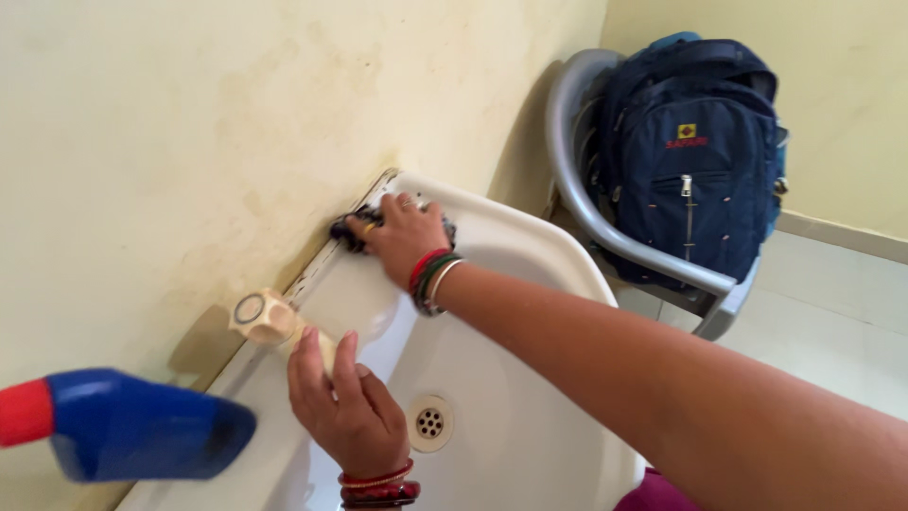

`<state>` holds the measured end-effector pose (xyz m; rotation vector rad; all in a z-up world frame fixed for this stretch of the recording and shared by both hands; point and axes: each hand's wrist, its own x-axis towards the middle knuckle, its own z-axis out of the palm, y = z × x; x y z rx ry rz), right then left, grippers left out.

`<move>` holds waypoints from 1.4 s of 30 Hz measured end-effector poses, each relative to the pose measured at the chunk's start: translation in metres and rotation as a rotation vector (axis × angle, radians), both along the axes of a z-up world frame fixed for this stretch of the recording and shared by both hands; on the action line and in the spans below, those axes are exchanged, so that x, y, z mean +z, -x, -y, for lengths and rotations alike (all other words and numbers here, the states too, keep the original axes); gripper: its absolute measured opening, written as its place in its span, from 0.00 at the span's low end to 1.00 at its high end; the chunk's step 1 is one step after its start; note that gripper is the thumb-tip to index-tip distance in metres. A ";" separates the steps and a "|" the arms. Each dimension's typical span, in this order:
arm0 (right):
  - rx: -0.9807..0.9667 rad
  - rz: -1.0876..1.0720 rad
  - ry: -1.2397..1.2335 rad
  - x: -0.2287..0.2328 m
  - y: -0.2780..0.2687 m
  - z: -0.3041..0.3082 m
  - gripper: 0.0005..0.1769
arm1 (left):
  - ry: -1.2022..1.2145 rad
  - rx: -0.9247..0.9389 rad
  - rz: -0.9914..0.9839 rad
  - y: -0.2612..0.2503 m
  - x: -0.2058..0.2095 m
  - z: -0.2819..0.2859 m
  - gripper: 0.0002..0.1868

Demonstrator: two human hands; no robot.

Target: The person cleans a bathroom sink by hand using a cloth and liquid cleaner. The person wipes the basin, the edges, and the faucet, then pours liquid cleaner onto a cloth to continue scrubbing the surface.

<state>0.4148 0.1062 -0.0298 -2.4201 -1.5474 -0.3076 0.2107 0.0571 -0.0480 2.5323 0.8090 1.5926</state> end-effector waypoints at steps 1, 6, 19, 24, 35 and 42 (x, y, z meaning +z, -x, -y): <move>0.018 -0.019 0.018 0.002 0.005 0.001 0.26 | -0.001 0.003 0.013 -0.003 -0.001 0.000 0.18; 0.349 0.134 -0.029 -0.007 0.048 0.021 0.28 | 0.036 0.015 0.050 -0.006 -0.008 0.003 0.17; 0.081 0.222 -0.052 -0.027 -0.052 0.003 0.29 | -0.013 -0.027 -0.029 0.004 -0.013 -0.005 0.18; -0.101 0.267 -0.066 -0.027 -0.047 0.001 0.30 | -0.005 -0.038 -0.002 0.001 -0.012 -0.003 0.18; -0.358 0.194 0.191 -0.007 -0.006 0.040 0.29 | 0.081 0.011 0.089 -0.010 -0.011 0.006 0.20; -0.030 -0.104 -0.120 -0.009 0.049 0.080 0.33 | 0.120 -0.009 0.133 -0.013 -0.010 0.011 0.19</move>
